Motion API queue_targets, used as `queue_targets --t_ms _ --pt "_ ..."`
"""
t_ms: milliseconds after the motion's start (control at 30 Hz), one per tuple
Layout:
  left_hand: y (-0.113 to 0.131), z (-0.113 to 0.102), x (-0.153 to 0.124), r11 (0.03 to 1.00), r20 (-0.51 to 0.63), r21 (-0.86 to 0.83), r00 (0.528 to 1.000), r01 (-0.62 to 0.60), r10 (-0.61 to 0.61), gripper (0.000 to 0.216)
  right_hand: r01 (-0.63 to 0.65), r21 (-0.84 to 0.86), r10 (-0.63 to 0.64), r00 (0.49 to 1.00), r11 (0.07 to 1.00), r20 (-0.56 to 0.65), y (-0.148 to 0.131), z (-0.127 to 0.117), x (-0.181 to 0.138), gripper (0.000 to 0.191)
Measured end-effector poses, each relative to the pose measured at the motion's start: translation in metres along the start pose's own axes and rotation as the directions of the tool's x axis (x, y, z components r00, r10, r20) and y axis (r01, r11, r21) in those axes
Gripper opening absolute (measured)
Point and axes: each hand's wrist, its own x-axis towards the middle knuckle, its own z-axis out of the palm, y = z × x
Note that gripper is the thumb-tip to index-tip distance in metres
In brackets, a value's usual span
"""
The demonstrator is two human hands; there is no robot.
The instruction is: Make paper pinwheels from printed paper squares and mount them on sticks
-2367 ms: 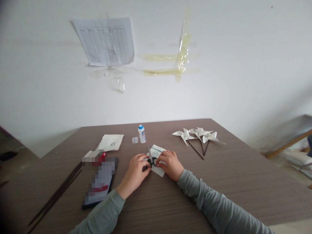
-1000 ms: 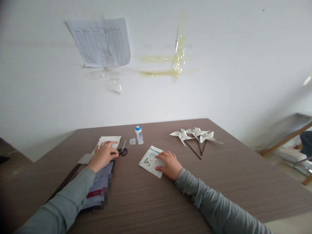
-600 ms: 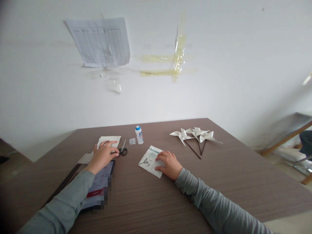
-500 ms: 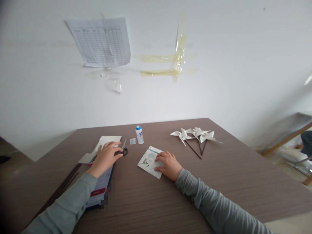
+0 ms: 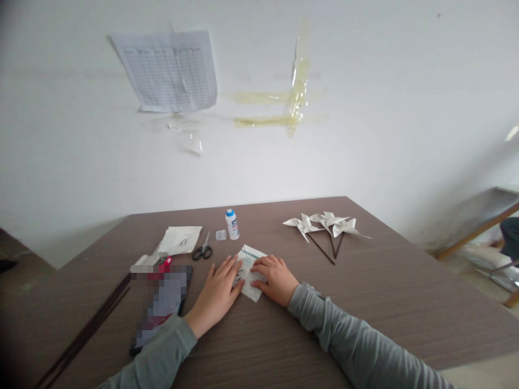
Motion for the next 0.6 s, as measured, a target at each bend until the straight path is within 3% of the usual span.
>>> queue_targets --t_ms 167,300,400,600 --pt "0.000 0.002 0.001 0.999 0.029 0.019 0.999 0.026 -0.026 0.060 -0.052 0.010 0.052 0.999 0.999 0.000 -0.002 0.002 0.002 0.049" --pt "-0.001 0.005 -0.001 0.999 0.026 0.036 1.000 0.007 -0.008 0.063 -0.084 0.009 0.083 0.991 0.996 0.102 -0.002 0.004 0.003 0.067" --pt "0.000 0.004 -0.002 0.999 0.055 0.049 0.998 0.020 -0.023 0.065 -0.089 -0.011 0.090 0.982 0.996 0.165 0.000 0.006 0.002 0.069" --pt "-0.003 -0.001 -0.007 0.997 0.057 0.061 0.997 0.044 -0.048 0.065 -0.159 -0.094 0.169 0.979 0.983 0.112 0.011 0.006 -0.004 0.071"
